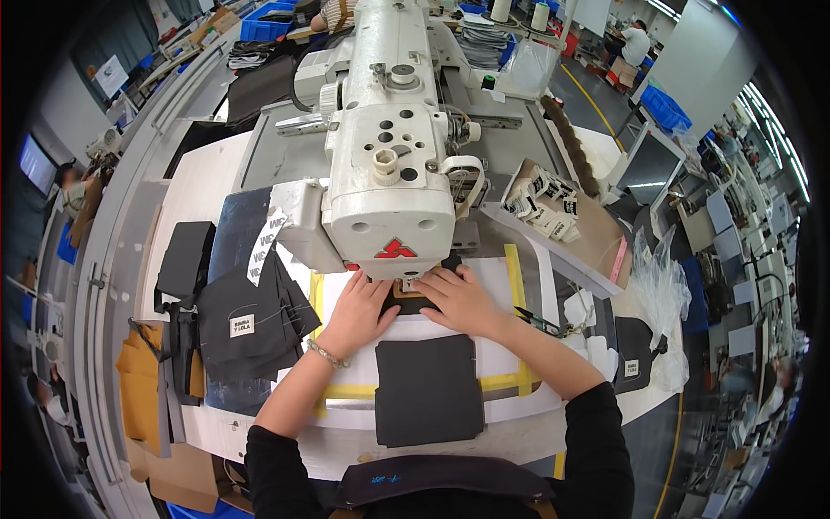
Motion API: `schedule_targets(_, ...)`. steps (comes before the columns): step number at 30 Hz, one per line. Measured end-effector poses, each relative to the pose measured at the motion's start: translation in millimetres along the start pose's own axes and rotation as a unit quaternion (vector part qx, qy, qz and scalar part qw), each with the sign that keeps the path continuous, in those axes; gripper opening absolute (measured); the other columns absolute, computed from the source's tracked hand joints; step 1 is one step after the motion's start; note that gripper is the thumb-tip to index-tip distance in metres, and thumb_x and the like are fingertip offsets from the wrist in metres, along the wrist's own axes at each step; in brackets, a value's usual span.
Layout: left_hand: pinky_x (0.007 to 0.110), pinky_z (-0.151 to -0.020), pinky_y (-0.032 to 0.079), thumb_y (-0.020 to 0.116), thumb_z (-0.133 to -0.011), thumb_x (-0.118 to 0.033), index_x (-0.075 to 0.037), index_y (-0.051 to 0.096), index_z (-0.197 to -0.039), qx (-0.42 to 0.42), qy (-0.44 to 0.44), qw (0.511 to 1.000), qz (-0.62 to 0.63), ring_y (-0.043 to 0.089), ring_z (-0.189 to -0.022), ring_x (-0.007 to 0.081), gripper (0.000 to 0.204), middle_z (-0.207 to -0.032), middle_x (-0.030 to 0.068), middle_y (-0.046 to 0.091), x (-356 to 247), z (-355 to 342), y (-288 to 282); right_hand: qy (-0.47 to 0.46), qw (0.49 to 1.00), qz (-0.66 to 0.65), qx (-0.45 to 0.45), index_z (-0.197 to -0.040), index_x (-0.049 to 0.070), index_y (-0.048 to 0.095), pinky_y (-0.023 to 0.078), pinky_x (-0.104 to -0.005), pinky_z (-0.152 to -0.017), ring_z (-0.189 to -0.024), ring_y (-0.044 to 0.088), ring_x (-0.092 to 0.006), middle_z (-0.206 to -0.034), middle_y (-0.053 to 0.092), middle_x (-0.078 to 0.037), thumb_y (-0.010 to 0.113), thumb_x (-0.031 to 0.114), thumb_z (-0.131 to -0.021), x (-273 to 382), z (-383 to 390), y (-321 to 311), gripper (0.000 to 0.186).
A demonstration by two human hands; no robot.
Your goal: The person sews small white labels onto black fabric pieces using an industrial sewing machine. They place each fabric piece under the presser foot, guide it through the machine, and then use scissors to cut the thread before stacking the finished items.
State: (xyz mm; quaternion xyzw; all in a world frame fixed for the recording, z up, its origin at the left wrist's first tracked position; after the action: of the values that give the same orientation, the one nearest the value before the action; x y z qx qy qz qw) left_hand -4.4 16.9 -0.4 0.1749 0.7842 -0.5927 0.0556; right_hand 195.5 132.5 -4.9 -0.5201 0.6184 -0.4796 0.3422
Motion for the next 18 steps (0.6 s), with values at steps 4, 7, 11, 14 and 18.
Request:
schedule_targets(4, 0.045, -0.107, 0.034, 0.065, -0.084, -0.034, 0.005, 0.053, -0.125, 0.001, -0.004, 0.999, -0.047, 0.047, -0.120, 0.0347, 0.058, -0.122, 0.0191, 0.056, -0.8, -2.1, -3.8, -0.007, 0.998, -0.059, 0.031, -0.131, 0.015, 0.055, 0.036, -0.0425, -0.096, -0.118, 0.048, -0.0191, -0.131, 0.054, -0.003, 0.060, 0.035, -0.089, -5.7, 0.2, -2.5, 0.047)
schedule_targets(7, 0.044, -0.107, 0.034, 0.065, -0.084, -0.036, 0.006, 0.053, -0.126, -0.012, 0.011, 0.998, -0.056, 0.047, -0.120, 0.0349, 0.061, -0.121, 0.0193, 0.056, -0.3, -1.7, -1.9, -0.004, 0.999, -0.035, 0.033, -0.131, 0.017, 0.055, 0.036, -0.0418, -0.094, -0.117, 0.049, -0.0185, -0.132, 0.054, -0.003, 0.060, 0.032, -0.088, -8.1, -2.0, -2.9, 0.045)
schedule_targets(11, 0.044, -0.107, 0.034, 0.064, -0.084, -0.036, 0.007, 0.053, -0.125, -0.020, 0.021, 0.998, -0.058, 0.047, -0.120, 0.0351, 0.061, -0.121, 0.0193, 0.056, -1.7, -1.4, -1.1, -0.051, 0.997, -0.041, 0.040, -0.130, 0.016, 0.056, 0.035, -0.0415, -0.092, -0.117, 0.049, -0.0192, -0.128, 0.056, -0.002, 0.062, 0.030, -0.086, -13.0, -5.2, -2.3, 0.046)
schedule_targets(14, 0.044, -0.108, 0.034, 0.064, -0.084, -0.036, 0.007, 0.053, -0.125, -0.011, 0.016, 0.998, -0.061, 0.046, -0.121, 0.0349, 0.060, -0.123, 0.0194, 0.055, -2.0, -1.4, -0.8, -0.063, 0.996, -0.041, 0.042, -0.129, 0.016, 0.056, 0.035, -0.0419, -0.091, -0.118, 0.049, -0.0193, -0.125, 0.058, -0.002, 0.062, 0.029, -0.085, -14.2, -9.1, -0.8, 0.046)
schedule_targets(18, 0.044, -0.108, 0.034, 0.064, -0.084, -0.035, 0.007, 0.053, -0.125, -0.014, 0.015, 0.998, -0.061, 0.046, -0.121, 0.0346, 0.060, -0.123, 0.0195, 0.054, -3.5, -1.8, -2.3, -0.055, 0.996, -0.041, 0.049, -0.128, 0.014, 0.057, 0.035, -0.0405, -0.093, -0.119, 0.049, -0.0181, -0.131, 0.056, -0.002, 0.061, 0.029, -0.086, -12.6, -8.6, -3.5, 0.045)
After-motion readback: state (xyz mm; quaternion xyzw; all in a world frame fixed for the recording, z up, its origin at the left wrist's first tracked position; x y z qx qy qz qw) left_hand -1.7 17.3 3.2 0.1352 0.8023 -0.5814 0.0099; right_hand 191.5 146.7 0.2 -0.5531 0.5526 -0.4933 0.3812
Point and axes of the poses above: each hand's wrist, its own z-axis away from the middle knuckle, its own y-axis out of the palm, x = y × z, the point moved 1 cm from there along -z, towards the middle knuckle
